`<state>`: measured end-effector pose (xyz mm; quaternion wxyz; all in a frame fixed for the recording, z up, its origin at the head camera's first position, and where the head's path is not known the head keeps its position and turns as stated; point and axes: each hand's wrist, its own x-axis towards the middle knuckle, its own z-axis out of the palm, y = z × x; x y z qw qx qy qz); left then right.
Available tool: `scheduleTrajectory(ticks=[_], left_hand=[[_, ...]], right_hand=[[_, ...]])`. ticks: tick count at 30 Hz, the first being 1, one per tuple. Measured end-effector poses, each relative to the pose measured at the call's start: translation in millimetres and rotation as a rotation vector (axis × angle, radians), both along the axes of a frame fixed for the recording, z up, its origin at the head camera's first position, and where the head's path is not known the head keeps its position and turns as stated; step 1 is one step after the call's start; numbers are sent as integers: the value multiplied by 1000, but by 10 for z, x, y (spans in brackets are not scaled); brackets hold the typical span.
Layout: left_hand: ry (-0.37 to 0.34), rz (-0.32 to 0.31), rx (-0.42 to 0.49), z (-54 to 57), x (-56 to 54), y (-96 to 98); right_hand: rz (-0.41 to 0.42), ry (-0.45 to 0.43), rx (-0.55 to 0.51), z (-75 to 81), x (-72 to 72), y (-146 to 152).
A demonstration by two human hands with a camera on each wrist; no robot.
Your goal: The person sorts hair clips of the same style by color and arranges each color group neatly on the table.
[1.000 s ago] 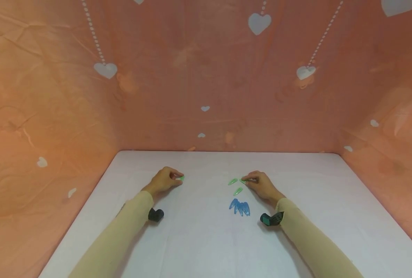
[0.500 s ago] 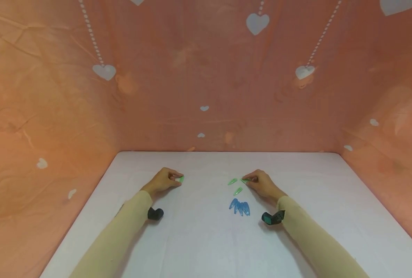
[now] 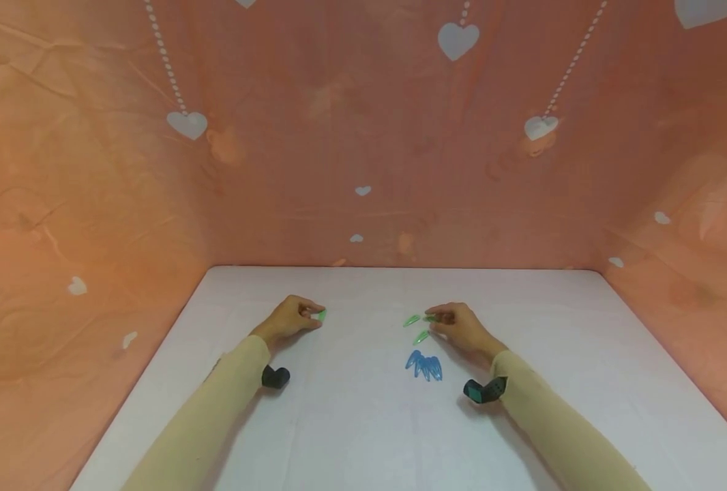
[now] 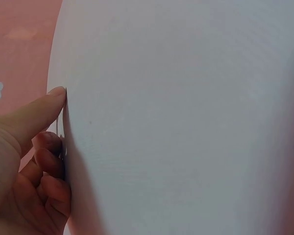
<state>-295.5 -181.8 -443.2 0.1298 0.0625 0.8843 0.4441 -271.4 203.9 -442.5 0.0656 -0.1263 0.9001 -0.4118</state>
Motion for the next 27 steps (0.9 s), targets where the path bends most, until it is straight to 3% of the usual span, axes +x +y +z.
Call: scheduleTrajectory(ticks=[9,16,27], left_hand=[[3,1,3,-19,-33,-21],[8,-11,-7,-26,-39,-20],[4,11,-12,-19,-20,-9]], right_hand=[[-54,-3,33,-4,-104,43],[-66,45,66,-38,-176,6],[-69,54,103,-25,-182,-58]])
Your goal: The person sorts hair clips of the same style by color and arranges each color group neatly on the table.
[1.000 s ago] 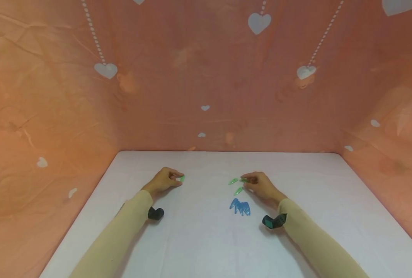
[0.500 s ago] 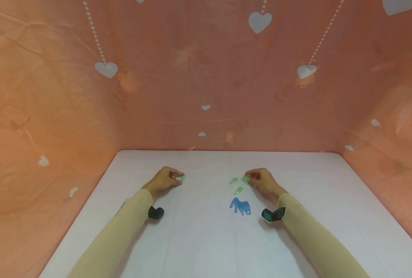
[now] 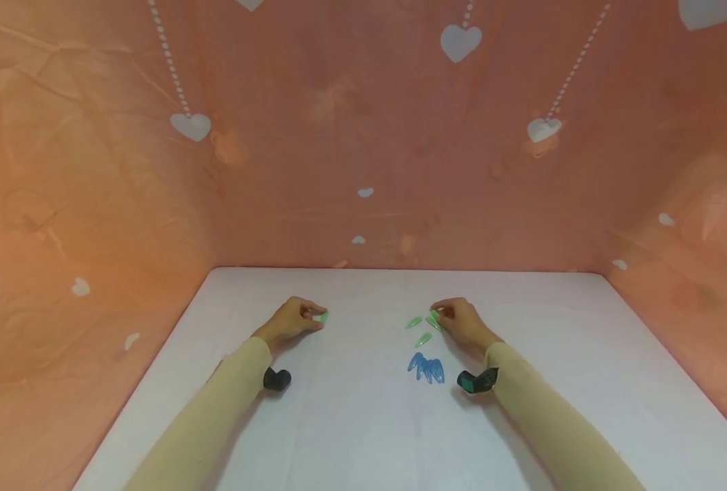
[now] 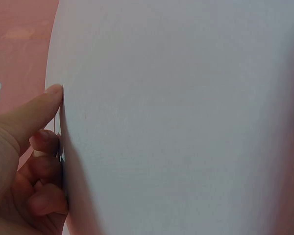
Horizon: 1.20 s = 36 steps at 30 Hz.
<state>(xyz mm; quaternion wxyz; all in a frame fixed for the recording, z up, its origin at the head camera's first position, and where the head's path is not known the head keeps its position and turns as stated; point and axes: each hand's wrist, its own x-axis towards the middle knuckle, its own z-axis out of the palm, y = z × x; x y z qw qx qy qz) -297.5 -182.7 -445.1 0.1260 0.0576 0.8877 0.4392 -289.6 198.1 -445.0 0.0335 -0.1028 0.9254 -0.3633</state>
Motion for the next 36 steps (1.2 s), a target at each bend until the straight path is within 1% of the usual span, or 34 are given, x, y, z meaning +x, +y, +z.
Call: scheduleTrajectory(ticks=[5,11,15,17,20,29,36], left_hand=[[-13,6,-11,-12,3,1],[3,-3,-50,-30,7,-1],[13,-2,-56,-25,-3,9],[16,-1,-57,-33,-13,10],[27,-16,-60,-46,-33,5],[50,-20,-52,-40,-54,16],[40,-20,-38,-57,-35,35]], right_hand=[[0,16,-37,38,5,5],[55,87,-123,111,10,-44],[71,64,-213,164,33,-122],[80,50,-261,171,39,-172],[84,20,-315,169,31,-250],[109,-39,-410,188,-4,-501],[113,-76,-450,120,10,-684]])
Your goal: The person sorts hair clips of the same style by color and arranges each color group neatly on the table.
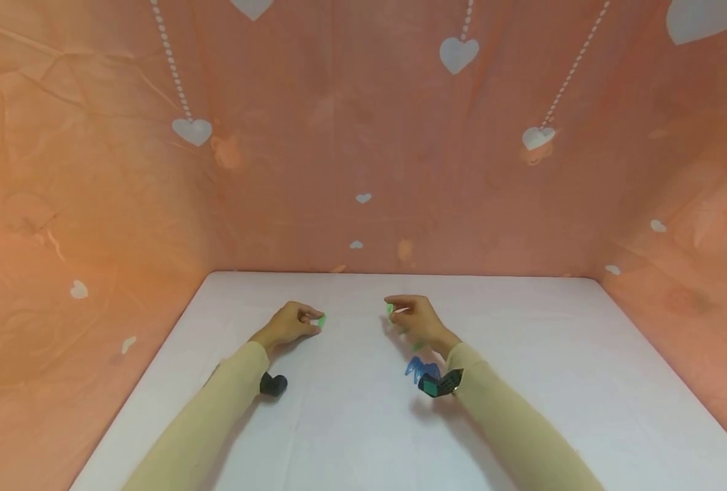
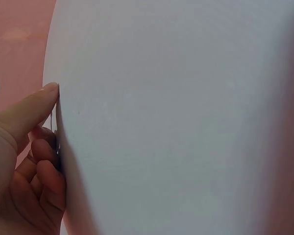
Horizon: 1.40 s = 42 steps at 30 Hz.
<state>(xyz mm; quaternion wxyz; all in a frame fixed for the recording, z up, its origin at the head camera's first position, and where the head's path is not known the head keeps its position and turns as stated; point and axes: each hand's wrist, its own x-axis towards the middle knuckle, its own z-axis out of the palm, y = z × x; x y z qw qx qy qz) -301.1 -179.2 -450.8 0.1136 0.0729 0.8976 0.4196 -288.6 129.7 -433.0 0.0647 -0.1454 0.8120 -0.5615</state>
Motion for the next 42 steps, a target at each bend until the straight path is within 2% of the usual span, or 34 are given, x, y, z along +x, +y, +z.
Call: scheduleTrajectory(ticks=[6,11,20,25,33,42], left_hand=[[-11,20,13,-12,8,-14],[-16,25,8,-20,12,-15],[-14,37,9,-4,28,-34],[-13,33,10,-17,25,-41],[-6,28,-8,-21,-1,-34],[20,-9,-21,-4,-19,-8]], right_hand=[[-10,-39,-28,-103,16,-181],[9,-17,-38,-162,38,-325],[33,-24,-57,-191,91,-598],[23,-17,-76,-228,65,-735],[26,41,-35,-240,12,-910],[9,68,-1,-240,-36,-1083]])
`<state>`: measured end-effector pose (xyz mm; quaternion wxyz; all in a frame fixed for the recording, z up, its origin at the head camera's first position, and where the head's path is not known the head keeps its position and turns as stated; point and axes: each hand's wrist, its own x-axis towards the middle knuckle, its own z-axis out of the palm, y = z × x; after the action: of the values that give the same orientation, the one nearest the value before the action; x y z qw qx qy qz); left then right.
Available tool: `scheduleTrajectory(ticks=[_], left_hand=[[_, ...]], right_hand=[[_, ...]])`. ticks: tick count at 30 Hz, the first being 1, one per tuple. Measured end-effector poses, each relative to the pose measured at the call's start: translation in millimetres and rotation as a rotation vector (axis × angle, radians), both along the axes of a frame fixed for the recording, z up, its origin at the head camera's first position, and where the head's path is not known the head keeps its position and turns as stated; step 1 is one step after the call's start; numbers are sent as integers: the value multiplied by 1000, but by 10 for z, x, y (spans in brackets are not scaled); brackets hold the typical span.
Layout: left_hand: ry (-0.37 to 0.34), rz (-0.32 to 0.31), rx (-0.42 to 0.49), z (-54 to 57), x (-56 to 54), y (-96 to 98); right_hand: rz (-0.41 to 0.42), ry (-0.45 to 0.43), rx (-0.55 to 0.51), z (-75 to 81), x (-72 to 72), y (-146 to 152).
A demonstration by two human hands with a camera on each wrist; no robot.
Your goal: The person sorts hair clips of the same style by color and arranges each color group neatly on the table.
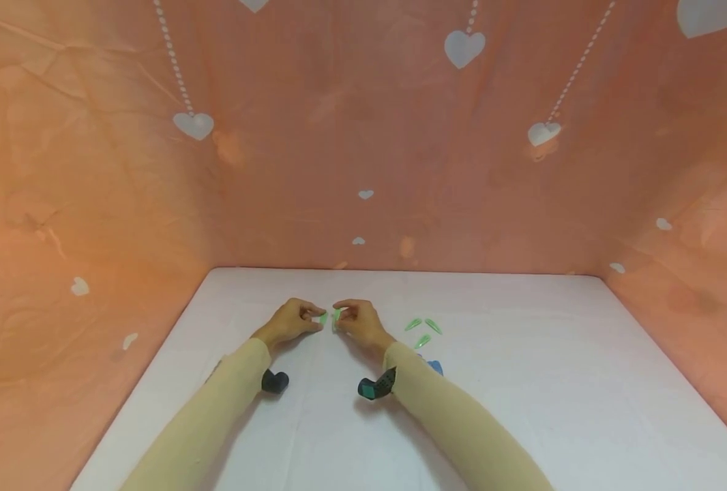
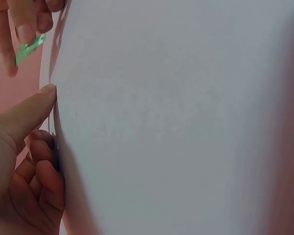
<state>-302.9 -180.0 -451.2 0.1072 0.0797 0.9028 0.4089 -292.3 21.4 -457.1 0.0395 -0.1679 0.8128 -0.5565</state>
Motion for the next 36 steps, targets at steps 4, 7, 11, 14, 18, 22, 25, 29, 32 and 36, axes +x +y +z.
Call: scheduleTrajectory(ticks=[4,7,11,14,18,22,25,29,32,36], left_hand=[[1,0,-13,18,-3,10],[-8,-4,-10,26,-6,18],[-23,-3,1,54,-6,26],[-23,2,8,63,0,29],[-15,-25,13,38,8,17],[-1,-41,16,11,8,1],[-1,-35,20,11,16,-2],[-14,-22,23,21,30,3],[-16,-12,19,26,36,3],[-16,1,12,19,46,-9]], right_hand=[[-2,16,18,-13,-21,-59],[-19,35,75,-20,-24,-78],[-64,64,194,9,-25,-103],[-83,78,267,27,-28,-135],[-86,52,318,23,-13,-173],[-89,29,335,26,18,-197],[-93,23,350,32,35,-206],[-96,12,362,48,47,-212],[-97,15,368,57,44,-221],[-83,8,370,53,37,-246]])
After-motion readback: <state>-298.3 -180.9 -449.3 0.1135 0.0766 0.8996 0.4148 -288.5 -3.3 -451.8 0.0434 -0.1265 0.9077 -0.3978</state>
